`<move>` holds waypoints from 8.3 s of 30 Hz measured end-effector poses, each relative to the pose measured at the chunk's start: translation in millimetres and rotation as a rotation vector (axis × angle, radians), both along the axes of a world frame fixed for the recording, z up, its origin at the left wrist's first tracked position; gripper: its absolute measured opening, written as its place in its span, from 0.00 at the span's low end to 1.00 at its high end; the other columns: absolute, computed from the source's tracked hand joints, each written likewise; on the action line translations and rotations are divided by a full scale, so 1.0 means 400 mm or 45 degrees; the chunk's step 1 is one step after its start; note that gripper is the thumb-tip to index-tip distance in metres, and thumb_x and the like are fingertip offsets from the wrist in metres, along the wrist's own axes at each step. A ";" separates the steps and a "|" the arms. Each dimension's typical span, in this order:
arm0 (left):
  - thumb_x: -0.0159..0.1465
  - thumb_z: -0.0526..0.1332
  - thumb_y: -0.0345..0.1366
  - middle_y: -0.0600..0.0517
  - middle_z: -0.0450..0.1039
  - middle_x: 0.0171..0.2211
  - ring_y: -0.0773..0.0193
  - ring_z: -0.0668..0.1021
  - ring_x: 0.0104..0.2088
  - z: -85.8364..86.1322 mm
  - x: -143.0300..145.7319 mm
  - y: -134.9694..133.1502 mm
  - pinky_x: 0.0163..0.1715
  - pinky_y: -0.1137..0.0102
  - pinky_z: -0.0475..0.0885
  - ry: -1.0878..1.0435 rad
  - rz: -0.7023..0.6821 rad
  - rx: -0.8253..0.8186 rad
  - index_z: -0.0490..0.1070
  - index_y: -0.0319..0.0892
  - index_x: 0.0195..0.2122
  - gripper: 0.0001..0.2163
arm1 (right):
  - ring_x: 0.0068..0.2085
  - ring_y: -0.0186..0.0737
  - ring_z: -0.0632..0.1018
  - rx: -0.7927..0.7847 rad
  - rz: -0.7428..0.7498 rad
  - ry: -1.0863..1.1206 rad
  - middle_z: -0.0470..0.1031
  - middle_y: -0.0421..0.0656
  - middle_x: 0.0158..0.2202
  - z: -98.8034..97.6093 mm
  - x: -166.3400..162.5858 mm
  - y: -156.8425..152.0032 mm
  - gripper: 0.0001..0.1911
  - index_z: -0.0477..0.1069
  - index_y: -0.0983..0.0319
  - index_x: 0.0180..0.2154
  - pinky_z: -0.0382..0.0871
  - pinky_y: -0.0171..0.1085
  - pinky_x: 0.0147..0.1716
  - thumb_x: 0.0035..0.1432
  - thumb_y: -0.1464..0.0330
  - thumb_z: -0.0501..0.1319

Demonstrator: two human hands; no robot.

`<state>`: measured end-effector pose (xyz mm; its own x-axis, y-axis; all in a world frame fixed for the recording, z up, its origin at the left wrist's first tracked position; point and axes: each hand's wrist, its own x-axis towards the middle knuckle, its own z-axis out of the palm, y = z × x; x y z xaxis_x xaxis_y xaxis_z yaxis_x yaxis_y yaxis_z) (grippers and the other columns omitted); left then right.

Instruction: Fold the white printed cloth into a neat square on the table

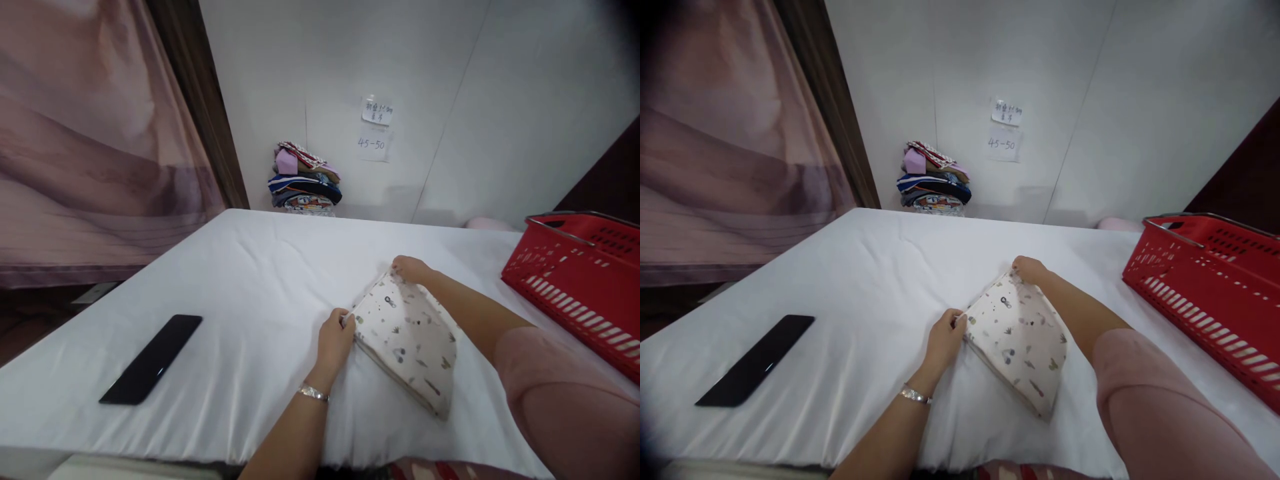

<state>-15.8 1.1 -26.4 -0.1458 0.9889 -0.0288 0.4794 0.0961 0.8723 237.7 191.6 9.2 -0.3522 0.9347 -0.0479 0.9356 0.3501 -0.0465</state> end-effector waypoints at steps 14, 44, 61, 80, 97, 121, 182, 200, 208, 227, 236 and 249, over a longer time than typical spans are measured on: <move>0.62 0.53 0.41 0.55 0.72 0.26 0.66 0.73 0.28 0.006 -0.001 -0.001 0.28 0.73 0.61 0.005 -0.017 0.005 0.71 0.44 0.35 0.10 | 0.52 0.46 0.70 0.085 -0.162 0.099 0.69 0.49 0.54 -0.004 0.024 -0.022 0.19 0.67 0.62 0.52 0.62 0.38 0.48 0.57 0.69 0.57; 0.62 0.53 0.42 0.54 0.73 0.26 0.66 0.73 0.28 0.006 -0.001 0.001 0.29 0.72 0.61 -0.005 -0.021 0.002 0.71 0.43 0.34 0.10 | 0.33 0.37 0.73 0.157 -0.395 0.347 0.77 0.42 0.34 -0.040 0.024 0.001 0.08 0.74 0.61 0.36 0.60 0.32 0.30 0.53 0.69 0.60; 0.62 0.53 0.42 0.54 0.73 0.27 0.65 0.73 0.28 0.006 -0.001 0.002 0.29 0.72 0.61 -0.010 -0.018 0.003 0.71 0.43 0.35 0.10 | 0.37 0.38 0.72 0.237 -0.407 0.292 0.74 0.43 0.40 -0.034 0.000 -0.066 0.06 0.69 0.59 0.37 0.59 0.33 0.33 0.58 0.67 0.55; 0.62 0.53 0.42 0.53 0.73 0.27 0.65 0.73 0.29 0.008 -0.003 0.001 0.30 0.72 0.61 0.000 -0.023 -0.007 0.71 0.43 0.36 0.11 | 0.44 0.42 0.74 0.100 -0.280 0.222 0.76 0.44 0.41 -0.040 0.023 0.023 0.09 0.76 0.58 0.37 0.64 0.33 0.38 0.54 0.70 0.59; 0.62 0.53 0.41 0.53 0.73 0.26 0.65 0.73 0.28 0.010 -0.002 0.002 0.29 0.72 0.61 0.006 -0.032 -0.005 0.71 0.43 0.36 0.11 | 0.51 0.42 0.68 0.321 -0.170 0.365 0.73 0.46 0.47 -0.056 0.030 -0.046 0.10 0.71 0.61 0.41 0.58 0.39 0.52 0.56 0.71 0.56; 0.62 0.54 0.42 0.54 0.73 0.26 0.65 0.73 0.28 0.008 -0.003 0.002 0.29 0.72 0.61 -0.012 -0.025 -0.005 0.71 0.43 0.35 0.11 | 0.45 0.41 0.73 0.192 -0.210 0.475 0.75 0.45 0.43 -0.058 0.028 -0.011 0.11 0.74 0.61 0.38 0.63 0.36 0.45 0.53 0.71 0.56; 0.62 0.52 0.41 0.54 0.74 0.27 0.64 0.75 0.27 -0.005 -0.010 0.021 0.29 0.72 0.65 0.021 -0.046 -0.055 0.70 0.44 0.36 0.10 | 0.67 0.48 0.46 -0.027 -0.015 0.125 0.43 0.48 0.67 -0.088 -0.060 -0.161 0.37 0.46 0.61 0.65 0.40 0.53 0.61 0.62 0.47 0.36; 0.63 0.52 0.40 0.54 0.74 0.28 0.65 0.76 0.29 -0.013 -0.011 0.022 0.30 0.72 0.65 0.044 -0.053 -0.036 0.70 0.44 0.36 0.10 | 0.67 0.49 0.44 -0.002 -0.166 0.029 0.42 0.47 0.68 -0.070 0.013 -0.178 0.35 0.50 0.60 0.64 0.39 0.55 0.61 0.62 0.49 0.38; 0.63 0.52 0.40 0.54 0.74 0.27 0.66 0.75 0.27 -0.016 -0.013 0.024 0.30 0.73 0.65 0.035 -0.057 -0.033 0.70 0.44 0.36 0.10 | 0.67 0.47 0.44 0.006 0.034 0.150 0.42 0.49 0.68 -0.090 -0.076 -0.218 0.41 0.45 0.63 0.65 0.39 0.50 0.62 0.60 0.45 0.34; 0.63 0.52 0.41 0.54 0.73 0.26 0.66 0.75 0.26 -0.022 -0.016 0.026 0.27 0.73 0.66 -0.019 -0.079 -0.024 0.70 0.44 0.36 0.11 | 0.67 0.48 0.45 -0.100 -0.035 0.204 0.41 0.46 0.68 -0.056 -0.083 -0.220 0.39 0.44 0.60 0.66 0.40 0.50 0.62 0.60 0.46 0.39; 0.62 0.52 0.41 0.54 0.74 0.26 0.66 0.75 0.27 -0.022 -0.016 0.025 0.29 0.73 0.67 -0.018 -0.074 -0.015 0.70 0.43 0.36 0.10 | 0.60 0.52 0.64 0.005 -0.599 0.122 0.62 0.52 0.60 -0.026 0.205 -0.212 0.32 0.57 0.65 0.61 0.59 0.47 0.55 0.61 0.55 0.46; 0.63 0.52 0.41 0.54 0.74 0.28 0.67 0.75 0.27 -0.017 -0.016 0.023 0.29 0.73 0.67 -0.030 -0.067 -0.033 0.70 0.44 0.36 0.11 | 0.44 0.53 0.76 -0.133 -0.582 0.257 0.78 0.52 0.42 -0.037 0.276 -0.170 0.25 0.77 0.65 0.40 0.68 0.42 0.42 0.53 0.52 0.58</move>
<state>-22.0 10.3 -33.0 -0.0927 0.9941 -0.0570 0.4639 0.0938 0.8809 348.0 123.6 -5.4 0.0795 0.9893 -0.1227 0.9608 -0.1089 -0.2550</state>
